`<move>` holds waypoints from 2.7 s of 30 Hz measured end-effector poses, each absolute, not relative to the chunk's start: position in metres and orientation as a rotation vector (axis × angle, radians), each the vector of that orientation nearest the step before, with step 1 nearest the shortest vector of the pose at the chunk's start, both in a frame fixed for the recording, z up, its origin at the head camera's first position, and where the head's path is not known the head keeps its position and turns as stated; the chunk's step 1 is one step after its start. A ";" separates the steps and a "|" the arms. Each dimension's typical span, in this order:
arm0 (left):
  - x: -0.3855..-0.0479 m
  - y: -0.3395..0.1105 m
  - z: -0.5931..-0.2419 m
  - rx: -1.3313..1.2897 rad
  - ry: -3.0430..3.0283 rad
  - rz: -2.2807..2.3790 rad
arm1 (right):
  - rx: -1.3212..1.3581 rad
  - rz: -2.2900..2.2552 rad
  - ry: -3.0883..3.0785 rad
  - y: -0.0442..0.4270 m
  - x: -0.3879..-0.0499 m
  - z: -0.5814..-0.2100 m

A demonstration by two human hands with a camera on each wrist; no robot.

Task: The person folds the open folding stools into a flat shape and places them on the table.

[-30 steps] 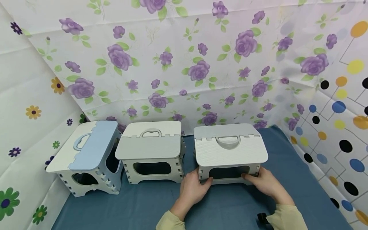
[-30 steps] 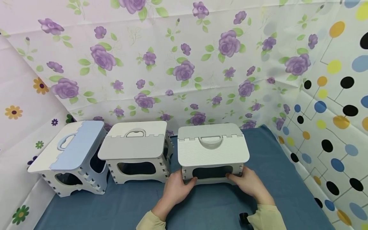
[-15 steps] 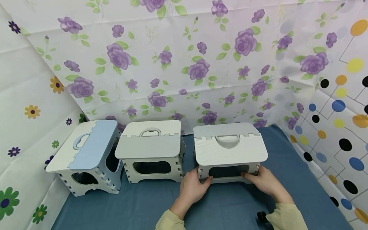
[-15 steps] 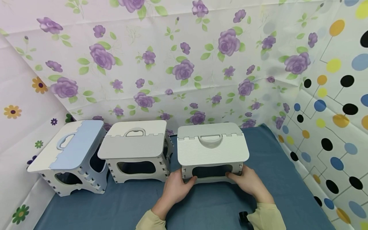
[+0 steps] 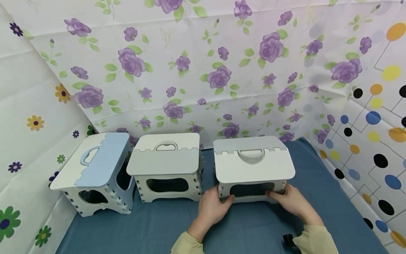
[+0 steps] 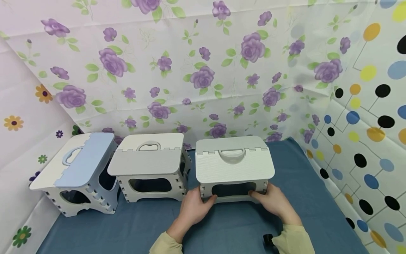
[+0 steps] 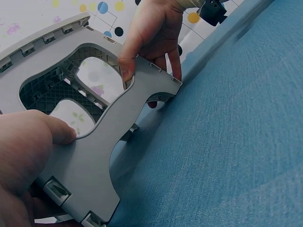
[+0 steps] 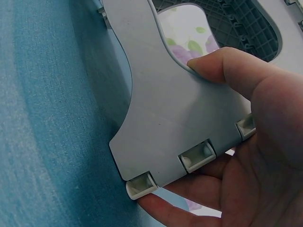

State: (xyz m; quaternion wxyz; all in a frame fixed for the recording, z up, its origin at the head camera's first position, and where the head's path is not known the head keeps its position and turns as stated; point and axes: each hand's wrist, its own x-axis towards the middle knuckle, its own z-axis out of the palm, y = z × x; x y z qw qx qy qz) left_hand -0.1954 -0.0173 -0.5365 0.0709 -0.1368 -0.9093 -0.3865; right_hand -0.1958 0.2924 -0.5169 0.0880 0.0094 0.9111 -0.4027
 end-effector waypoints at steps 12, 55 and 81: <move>-0.194 -0.020 -0.539 -0.414 -2.732 -1.175 | 0.021 -1.196 2.712 0.292 -0.194 -0.517; -0.197 -0.022 -0.539 -0.418 -2.729 -1.200 | -0.016 -1.223 2.735 0.289 -0.196 -0.520; -0.202 -0.022 -0.535 -0.402 -2.770 -1.249 | -0.003 -1.215 2.750 0.288 -0.198 -0.517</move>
